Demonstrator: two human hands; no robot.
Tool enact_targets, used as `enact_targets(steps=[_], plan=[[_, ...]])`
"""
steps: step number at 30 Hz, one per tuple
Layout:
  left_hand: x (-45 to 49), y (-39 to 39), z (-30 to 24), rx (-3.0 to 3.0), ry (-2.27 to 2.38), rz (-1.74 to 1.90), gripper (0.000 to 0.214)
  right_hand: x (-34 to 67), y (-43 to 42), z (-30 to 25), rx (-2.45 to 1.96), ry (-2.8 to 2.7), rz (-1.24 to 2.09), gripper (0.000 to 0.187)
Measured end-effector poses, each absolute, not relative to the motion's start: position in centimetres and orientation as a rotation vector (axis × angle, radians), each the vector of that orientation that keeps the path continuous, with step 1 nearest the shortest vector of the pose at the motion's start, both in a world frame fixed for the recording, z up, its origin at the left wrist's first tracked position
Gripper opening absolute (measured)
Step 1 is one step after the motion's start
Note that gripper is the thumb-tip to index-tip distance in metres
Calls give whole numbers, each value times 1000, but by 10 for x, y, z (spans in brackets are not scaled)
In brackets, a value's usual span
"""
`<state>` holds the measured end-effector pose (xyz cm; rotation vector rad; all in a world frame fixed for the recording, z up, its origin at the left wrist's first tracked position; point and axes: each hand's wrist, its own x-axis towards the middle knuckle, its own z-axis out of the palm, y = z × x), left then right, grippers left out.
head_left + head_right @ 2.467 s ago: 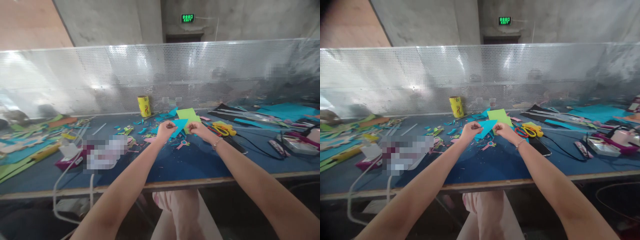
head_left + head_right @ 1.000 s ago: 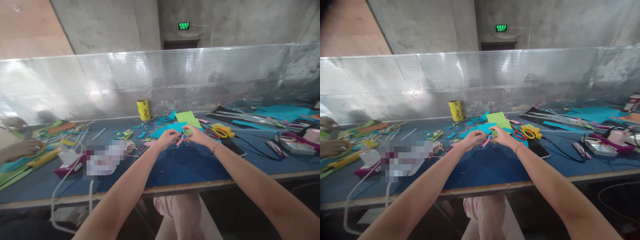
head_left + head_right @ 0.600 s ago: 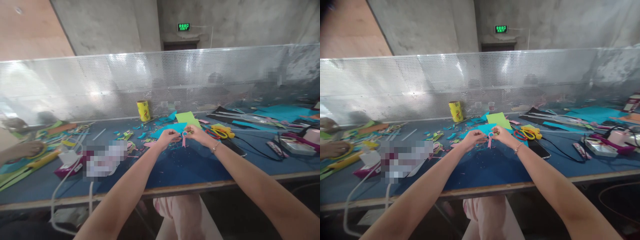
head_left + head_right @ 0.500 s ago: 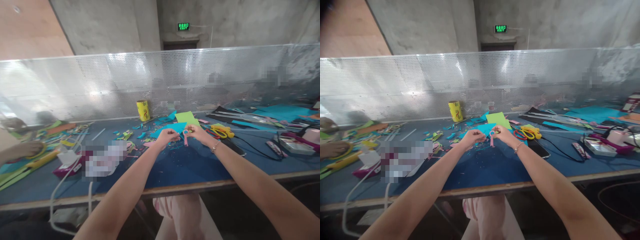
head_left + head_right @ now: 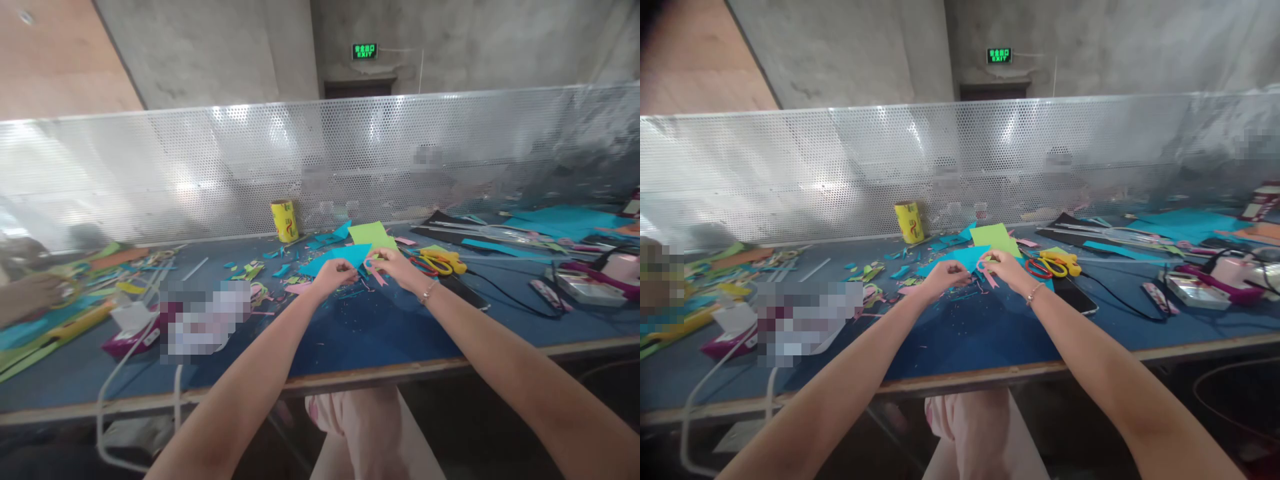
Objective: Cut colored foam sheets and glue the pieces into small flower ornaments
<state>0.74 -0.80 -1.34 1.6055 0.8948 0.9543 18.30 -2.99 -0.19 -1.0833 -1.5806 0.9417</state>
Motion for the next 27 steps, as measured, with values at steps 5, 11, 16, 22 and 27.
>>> enact_targets(steps=[5,11,16,22,27], plan=[[9,-7,-14,1678,860,932,13,179,-34,-1,-1109,-1591,964,23],[9,-4,-17,1727,873,929,10,180,-34,0,-1119,-1646,848,17],[8,-3,-17,1786,909,919,9,180,-36,3,-1104,-1598,855,17],[8,-3,-17,1828,865,917,10,180,-32,-2,-1150,-1670,803,18],[7,-1,-19,1861,853,929,10,183,-24,-8,-1191,-1706,761,18]])
